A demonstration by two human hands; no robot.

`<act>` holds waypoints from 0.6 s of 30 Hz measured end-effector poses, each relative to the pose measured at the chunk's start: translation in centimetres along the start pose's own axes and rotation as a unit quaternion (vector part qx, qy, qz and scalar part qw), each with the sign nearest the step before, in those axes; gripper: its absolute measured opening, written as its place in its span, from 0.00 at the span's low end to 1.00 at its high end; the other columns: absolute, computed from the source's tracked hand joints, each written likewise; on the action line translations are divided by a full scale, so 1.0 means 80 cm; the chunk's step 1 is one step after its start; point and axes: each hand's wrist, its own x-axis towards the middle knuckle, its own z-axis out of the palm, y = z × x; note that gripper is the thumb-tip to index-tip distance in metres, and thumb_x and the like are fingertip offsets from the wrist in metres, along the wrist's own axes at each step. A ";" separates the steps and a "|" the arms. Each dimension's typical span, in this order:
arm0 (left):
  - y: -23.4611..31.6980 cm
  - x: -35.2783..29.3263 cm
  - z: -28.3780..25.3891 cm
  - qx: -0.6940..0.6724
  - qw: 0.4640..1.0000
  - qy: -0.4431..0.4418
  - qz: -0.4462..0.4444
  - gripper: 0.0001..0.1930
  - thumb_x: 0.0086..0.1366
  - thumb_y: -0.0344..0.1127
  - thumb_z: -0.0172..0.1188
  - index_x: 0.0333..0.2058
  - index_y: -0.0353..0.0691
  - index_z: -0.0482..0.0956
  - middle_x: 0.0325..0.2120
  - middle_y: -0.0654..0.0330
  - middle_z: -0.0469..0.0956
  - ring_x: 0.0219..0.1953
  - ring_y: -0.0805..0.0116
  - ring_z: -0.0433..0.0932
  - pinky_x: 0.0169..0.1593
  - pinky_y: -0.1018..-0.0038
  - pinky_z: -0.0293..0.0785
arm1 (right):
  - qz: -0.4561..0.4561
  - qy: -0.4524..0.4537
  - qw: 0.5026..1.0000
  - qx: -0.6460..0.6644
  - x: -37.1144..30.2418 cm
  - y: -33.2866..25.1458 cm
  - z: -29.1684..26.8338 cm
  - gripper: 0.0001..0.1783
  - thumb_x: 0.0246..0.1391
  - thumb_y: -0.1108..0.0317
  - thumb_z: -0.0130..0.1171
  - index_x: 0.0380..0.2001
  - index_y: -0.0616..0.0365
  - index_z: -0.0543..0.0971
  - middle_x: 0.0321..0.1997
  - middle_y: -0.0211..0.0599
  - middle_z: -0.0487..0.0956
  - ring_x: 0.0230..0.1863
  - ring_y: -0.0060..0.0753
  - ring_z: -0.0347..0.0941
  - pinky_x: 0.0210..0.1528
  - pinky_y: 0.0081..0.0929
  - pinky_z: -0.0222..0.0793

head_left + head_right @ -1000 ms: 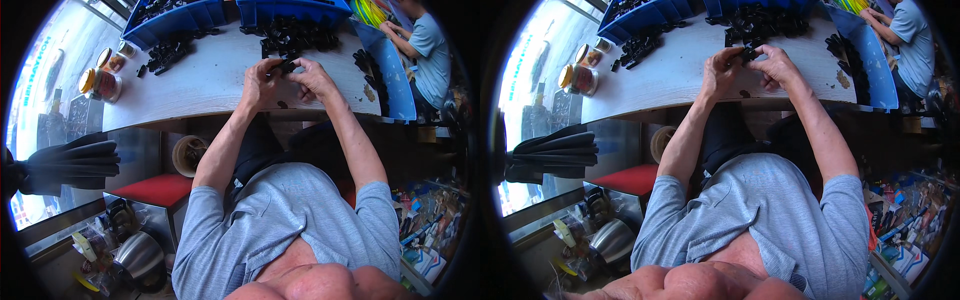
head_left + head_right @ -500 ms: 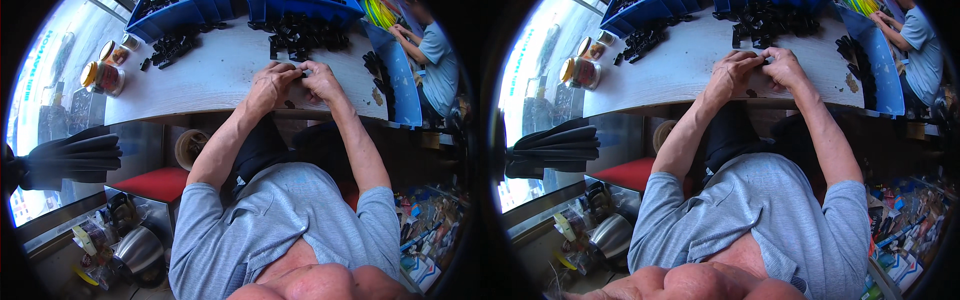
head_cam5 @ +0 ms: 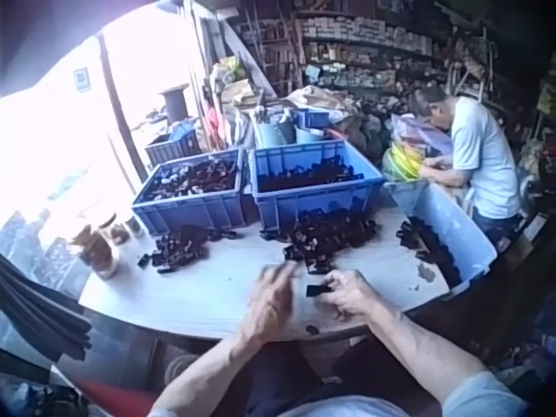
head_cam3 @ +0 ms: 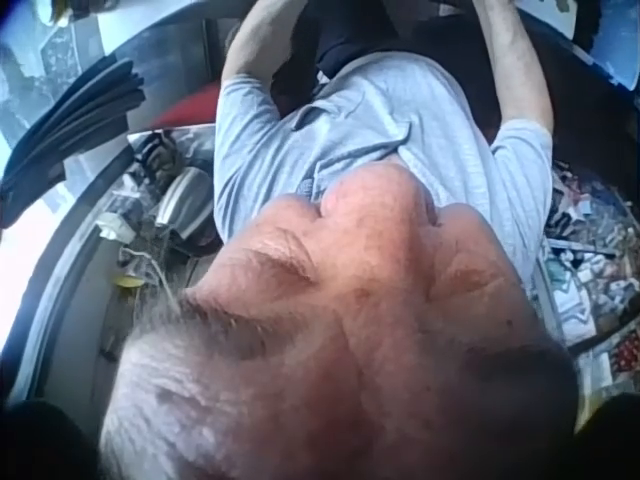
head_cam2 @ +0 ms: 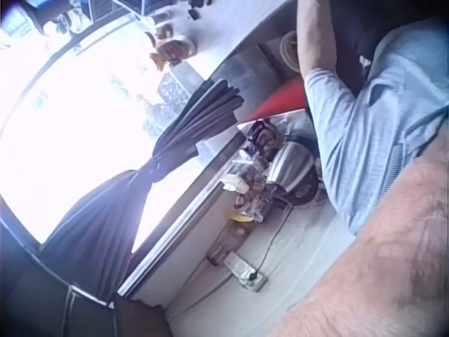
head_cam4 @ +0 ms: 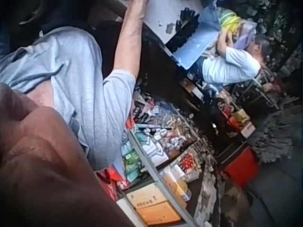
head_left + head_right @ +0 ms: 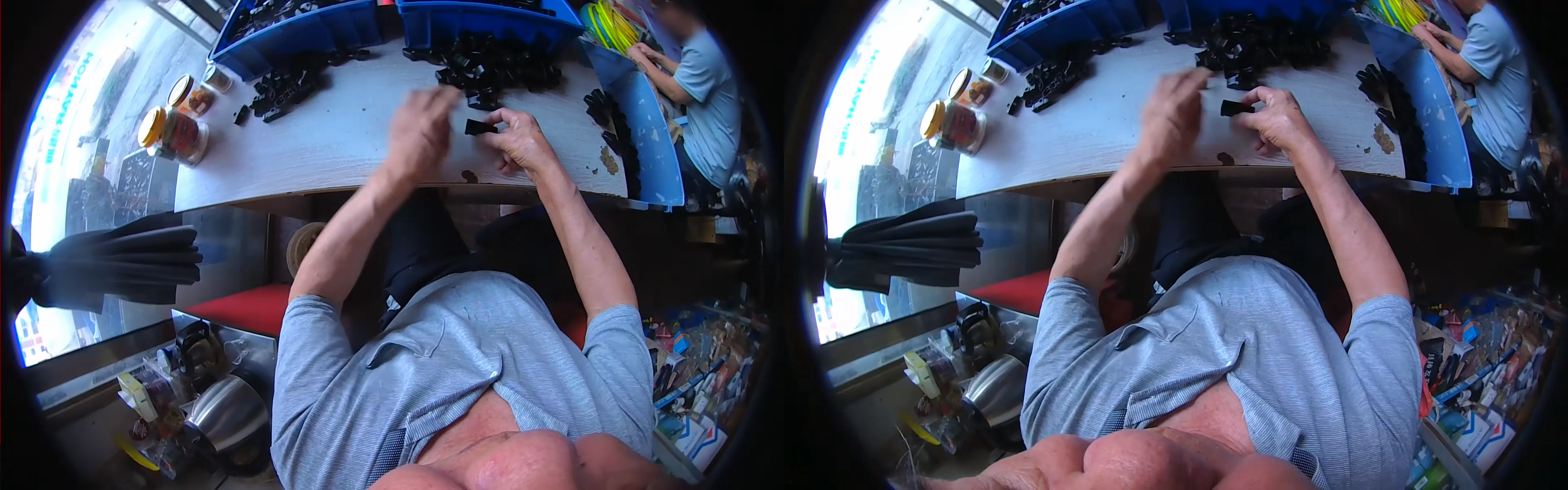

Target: Assembling small black plastic components at a workbench.

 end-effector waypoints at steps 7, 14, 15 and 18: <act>-0.160 0.060 -0.079 0.375 0.925 -0.043 -0.049 0.23 0.62 0.29 0.56 0.57 0.43 0.78 0.57 0.53 0.77 0.62 0.46 0.71 0.59 0.54 0.71 | 0.048 0.022 0.989 0.142 -0.007 0.012 -0.039 0.24 0.51 0.63 0.72 0.48 0.60 0.76 0.14 0.25 0.71 0.15 0.23 0.75 0.18 0.23 0.75; -0.129 0.039 -0.067 0.336 0.937 -0.097 0.002 0.19 0.63 0.30 0.58 0.53 0.42 0.80 0.55 0.53 0.78 0.59 0.50 0.75 0.59 0.57 0.71 | 0.034 0.259 0.938 0.228 0.016 0.050 -0.150 0.23 0.51 0.64 0.72 0.49 0.57 0.78 0.15 0.29 0.70 0.16 0.29 0.75 0.23 0.32 0.81; -0.122 0.033 -0.067 0.316 0.945 -0.078 0.019 0.16 0.63 0.30 0.58 0.50 0.42 0.81 0.52 0.53 0.79 0.57 0.52 0.76 0.57 0.58 0.72 | 0.043 0.281 0.931 0.229 0.020 0.050 -0.164 0.22 0.51 0.64 0.73 0.48 0.56 0.79 0.15 0.29 0.70 0.17 0.30 0.75 0.25 0.34 0.82; -0.118 0.022 -0.064 0.283 0.958 -0.039 0.036 0.15 0.61 0.29 0.59 0.48 0.41 0.81 0.51 0.53 0.79 0.54 0.51 0.77 0.57 0.58 0.73 | 0.035 0.331 0.919 0.210 0.027 0.055 -0.179 0.27 0.49 0.65 0.74 0.52 0.57 0.77 0.19 0.33 0.72 0.20 0.31 0.76 0.23 0.33 0.81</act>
